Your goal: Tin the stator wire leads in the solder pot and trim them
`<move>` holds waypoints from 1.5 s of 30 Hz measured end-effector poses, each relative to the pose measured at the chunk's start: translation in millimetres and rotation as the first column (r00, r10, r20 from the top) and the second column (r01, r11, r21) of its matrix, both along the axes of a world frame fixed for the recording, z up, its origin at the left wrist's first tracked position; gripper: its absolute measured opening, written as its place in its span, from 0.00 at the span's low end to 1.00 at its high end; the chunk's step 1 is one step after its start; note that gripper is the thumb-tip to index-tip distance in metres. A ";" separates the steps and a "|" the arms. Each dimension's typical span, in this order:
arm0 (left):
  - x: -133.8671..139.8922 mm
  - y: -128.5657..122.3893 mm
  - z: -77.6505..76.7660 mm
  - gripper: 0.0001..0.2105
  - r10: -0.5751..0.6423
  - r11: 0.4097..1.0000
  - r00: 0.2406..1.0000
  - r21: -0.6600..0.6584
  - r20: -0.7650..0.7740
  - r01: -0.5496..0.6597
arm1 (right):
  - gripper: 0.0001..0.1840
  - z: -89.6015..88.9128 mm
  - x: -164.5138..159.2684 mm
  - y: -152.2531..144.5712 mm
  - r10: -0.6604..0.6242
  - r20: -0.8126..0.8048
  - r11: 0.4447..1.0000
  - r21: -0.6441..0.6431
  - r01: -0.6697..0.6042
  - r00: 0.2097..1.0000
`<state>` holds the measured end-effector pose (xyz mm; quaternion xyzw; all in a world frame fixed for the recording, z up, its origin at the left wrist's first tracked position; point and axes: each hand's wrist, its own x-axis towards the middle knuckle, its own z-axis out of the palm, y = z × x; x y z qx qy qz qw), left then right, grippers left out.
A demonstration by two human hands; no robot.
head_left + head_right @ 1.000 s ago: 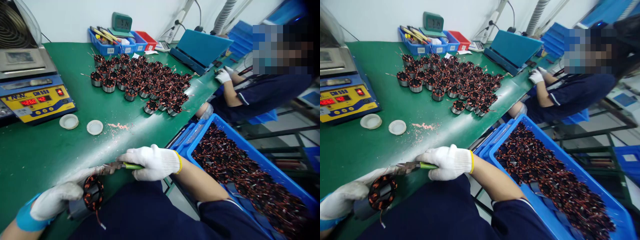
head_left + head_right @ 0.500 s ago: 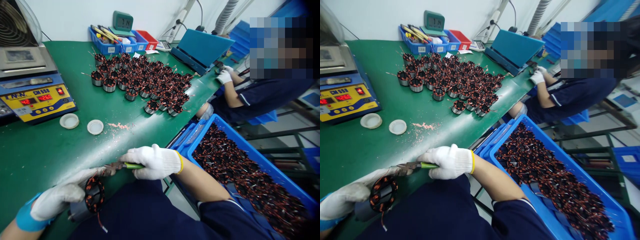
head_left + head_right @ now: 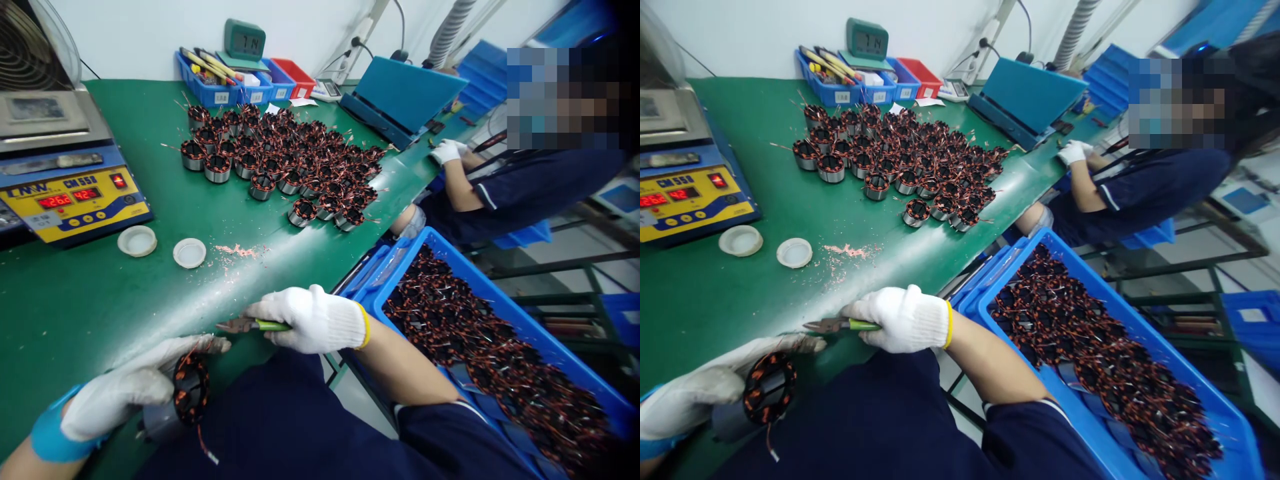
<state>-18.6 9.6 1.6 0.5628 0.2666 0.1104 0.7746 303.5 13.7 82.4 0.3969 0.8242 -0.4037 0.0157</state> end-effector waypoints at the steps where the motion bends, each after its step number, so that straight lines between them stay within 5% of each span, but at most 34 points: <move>1: -0.4 -0.7 -0.8 0.27 0.000 1.000 1.000 -0.025 0.006 0.000 | 0.27 -0.7 0.1 -0.4 -0.020 0.051 0.999 0.044 0.018 0.998; 9: 11.7 -3.7 10.1 0.26 0.131 0.972 0.991 -0.200 0.029 -0.123 | 0.25 -12.3 -8.7 -8.4 -0.242 0.317 0.913 0.395 0.104 0.917; 23: 22.4 -1.1 20.2 0.23 0.187 0.981 0.971 -0.086 0.149 -0.176 | 0.30 11.3 -25.4 -16.8 -0.082 0.164 0.968 0.248 0.039 0.983; 29: 35.3 -7.4 31.5 0.27 0.176 0.982 0.981 0.085 -0.075 -0.170 | 0.30 15.2 -26.2 -17.8 -0.089 0.145 0.978 0.202 0.059 0.985; 32: 48.3 -11.6 36.7 0.27 0.315 0.928 0.886 0.305 -0.340 -0.213 | 0.30 17.4 -20.7 -21.3 -0.116 0.160 0.984 0.152 0.092 0.980; 36: 53.6 -12.9 44.9 0.28 0.576 0.778 0.608 0.596 -0.547 -0.201 | 0.32 16.1 -14.5 -29.3 -0.175 0.173 0.981 0.119 0.156 0.969; 42: 42.8 -11.0 47.8 0.32 0.786 0.576 0.329 0.813 -0.523 -0.085 | 0.29 3.6 -24.1 -37.6 -0.261 0.127 0.957 0.162 0.240 0.957; 45: 39.6 -13.6 41.5 0.29 0.840 0.491 0.339 0.859 -0.424 -0.142 | 0.29 0.4 -33.9 -37.5 -0.303 0.139 0.939 0.215 0.269 0.943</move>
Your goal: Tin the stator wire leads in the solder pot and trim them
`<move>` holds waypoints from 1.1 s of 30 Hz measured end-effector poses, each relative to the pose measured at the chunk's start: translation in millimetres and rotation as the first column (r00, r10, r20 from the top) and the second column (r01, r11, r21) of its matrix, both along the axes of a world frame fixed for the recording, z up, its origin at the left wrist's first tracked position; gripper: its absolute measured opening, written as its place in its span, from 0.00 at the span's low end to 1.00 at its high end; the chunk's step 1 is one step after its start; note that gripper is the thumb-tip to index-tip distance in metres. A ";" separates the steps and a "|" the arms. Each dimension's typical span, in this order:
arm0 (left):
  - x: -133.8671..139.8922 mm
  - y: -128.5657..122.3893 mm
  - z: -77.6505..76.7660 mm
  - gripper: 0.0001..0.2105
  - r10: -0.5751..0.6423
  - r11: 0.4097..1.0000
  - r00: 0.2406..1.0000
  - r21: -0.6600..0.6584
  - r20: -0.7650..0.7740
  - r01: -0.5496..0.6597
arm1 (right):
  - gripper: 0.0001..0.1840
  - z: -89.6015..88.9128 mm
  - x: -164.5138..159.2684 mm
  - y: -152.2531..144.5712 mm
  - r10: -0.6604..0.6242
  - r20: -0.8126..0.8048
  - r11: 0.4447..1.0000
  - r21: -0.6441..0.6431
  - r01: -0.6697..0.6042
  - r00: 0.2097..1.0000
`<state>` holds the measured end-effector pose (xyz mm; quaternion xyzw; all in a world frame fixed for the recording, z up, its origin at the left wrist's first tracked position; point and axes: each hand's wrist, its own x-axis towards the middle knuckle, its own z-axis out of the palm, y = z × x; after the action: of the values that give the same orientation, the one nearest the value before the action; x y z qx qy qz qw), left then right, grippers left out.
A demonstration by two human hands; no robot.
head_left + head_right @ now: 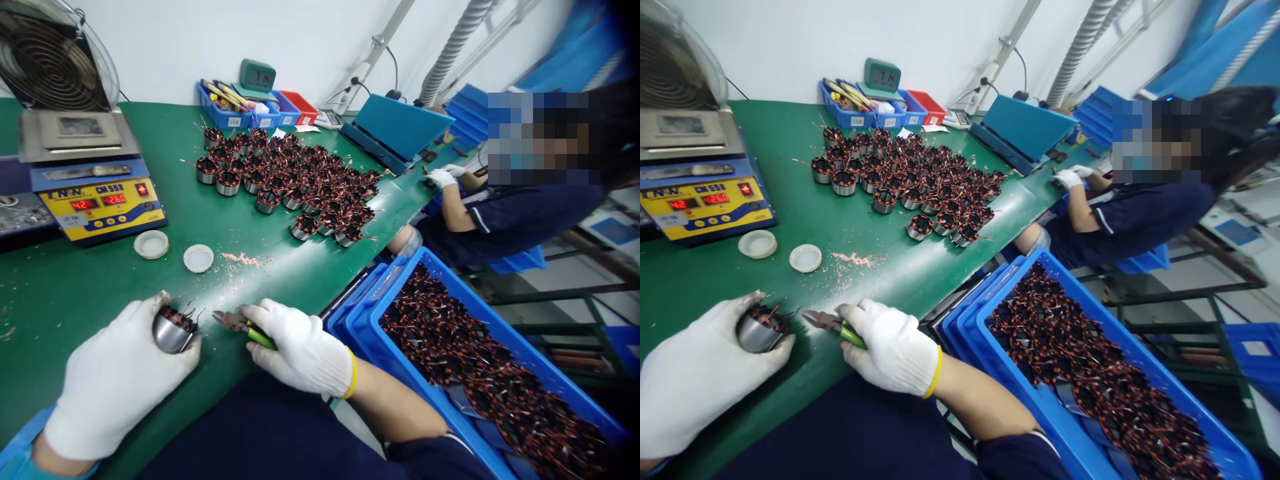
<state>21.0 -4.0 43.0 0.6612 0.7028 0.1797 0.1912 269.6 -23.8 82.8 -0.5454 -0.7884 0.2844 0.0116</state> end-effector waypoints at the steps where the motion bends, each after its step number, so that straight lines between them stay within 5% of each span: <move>1: -0.5 -0.9 -1.8 0.28 -0.013 1.000 0.999 0.028 0.041 0.011 | 0.29 0.2 -3.1 0.4 -0.014 0.016 1.000 0.012 0.014 1.000; 3: -0.9 -1.9 -3.8 0.27 -0.029 0.998 0.998 0.065 0.059 0.025 | 0.29 1.8 -8.4 1.5 -0.029 0.045 0.999 0.025 0.028 0.999; 8: -0.3 -0.5 -0.7 0.28 -0.108 0.989 0.965 0.074 -0.237 0.129 | 0.29 4.7 -14.5 2.9 -0.015 0.087 0.999 0.044 0.012 0.996; 13: 0.5 0.3 4.0 0.26 -0.144 0.981 0.931 0.076 -0.336 0.179 | 0.29 0.5 -14.7 3.1 -0.016 0.088 0.996 0.091 0.008 0.996; 21: 0.9 1.6 1.5 0.28 -0.043 0.999 0.993 -0.034 -0.111 0.039 | 0.26 1.9 -14.9 4.3 -0.023 0.098 0.995 0.094 0.013 0.995; 26: -4.4 -2.2 -9.2 0.27 -0.087 0.983 0.994 0.170 0.068 0.075 | 0.26 -1.1 -13.6 4.0 -0.018 0.116 0.996 0.088 0.008 0.993; 33: 2.4 0.5 -2.0 0.27 -0.043 0.999 0.999 0.019 -0.012 0.043 | 0.25 -12.6 -6.0 -3.5 -0.027 0.142 0.998 0.061 0.018 0.990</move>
<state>23.4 -3.5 41.0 0.6791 0.6877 0.1784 0.1844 263.6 -27.3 70.2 -0.5727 -0.7891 0.2209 -0.0253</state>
